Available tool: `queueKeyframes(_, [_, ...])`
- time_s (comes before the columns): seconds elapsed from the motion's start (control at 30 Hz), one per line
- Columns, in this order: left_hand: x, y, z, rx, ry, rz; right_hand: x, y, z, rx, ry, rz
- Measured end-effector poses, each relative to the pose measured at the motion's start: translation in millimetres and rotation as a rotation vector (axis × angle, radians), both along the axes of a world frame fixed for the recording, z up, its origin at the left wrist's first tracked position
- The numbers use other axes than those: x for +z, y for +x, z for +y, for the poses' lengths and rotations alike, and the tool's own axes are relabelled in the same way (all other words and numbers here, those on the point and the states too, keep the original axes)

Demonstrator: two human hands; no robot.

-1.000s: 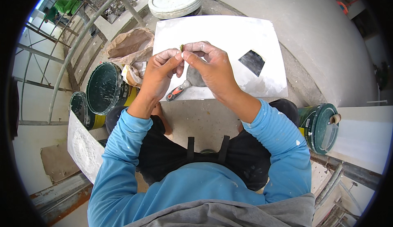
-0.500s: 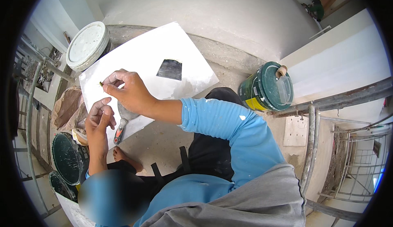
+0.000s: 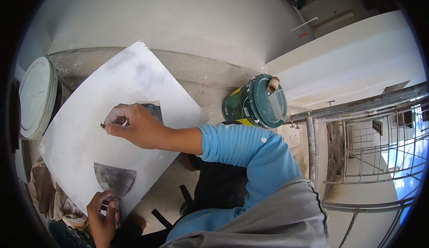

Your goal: The person sits on the floor and uses a trowel and a smaller scraper to smooth a white plaster-like substance on a large white board. They repeatedly scoop the material from a bag, spread it on the board, and scrape the surface to create a smooth finish.

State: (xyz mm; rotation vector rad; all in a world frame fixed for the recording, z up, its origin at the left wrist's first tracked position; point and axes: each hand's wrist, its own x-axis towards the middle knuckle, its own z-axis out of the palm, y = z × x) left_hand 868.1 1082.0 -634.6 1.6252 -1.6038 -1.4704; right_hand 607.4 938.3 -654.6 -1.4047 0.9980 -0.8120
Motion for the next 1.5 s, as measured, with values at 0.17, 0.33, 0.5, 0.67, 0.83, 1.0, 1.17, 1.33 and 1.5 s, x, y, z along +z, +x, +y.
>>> queueKeyframes(0.17, [-43.9, 32.3, -27.4, 0.036, -0.034, 0.000, -20.0, -13.3, -24.2, 0.046, 0.063, 0.070])
queueKeyframes(0.33, [-65.8, 40.8, -40.9, 0.192, 0.027, 0.079, -18.4, -17.9, -51.6, 0.033, 0.153, 0.098])
queueKeyframes(0.5, [-80.4, 48.9, -49.1, 0.220, 0.109, 0.126, -29.5, -19.9, -67.9, 0.042, 0.123, 0.108])
queueKeyframes(0.67, [-90.4, 53.5, -54.0, 0.286, 0.144, 0.247, -44.5, -20.1, -77.1, 0.060, 0.089, 0.152])
queueKeyframes(0.83, [-96.2, 53.2, -53.3, 0.361, 0.159, 0.283, -42.2, -19.5, -82.0, 0.071, 0.139, 0.167])
queueKeyframes(1.0, [-100.3, 60.4, -53.3, 0.395, 0.222, 0.283, -49.6, -23.1, -82.6, 0.083, 0.153, 0.185])
queueKeyframes(1.17, [-104.6, 60.3, -51.5, 0.500, 0.239, 0.339, -46.4, -22.3, -83.0, 0.095, 0.197, 0.184])
queueKeyframes(1.33, [-107.4, 60.4, -54.8, 0.503, 0.276, 0.276, -43.5, -23.2, -84.0, 0.097, 0.228, 0.175])
queueKeyframes(1.5, [-106.3, 60.9, -58.4, 0.517, 0.344, 0.281, -49.7, -23.6, -82.6, 0.104, 0.199, 0.149])
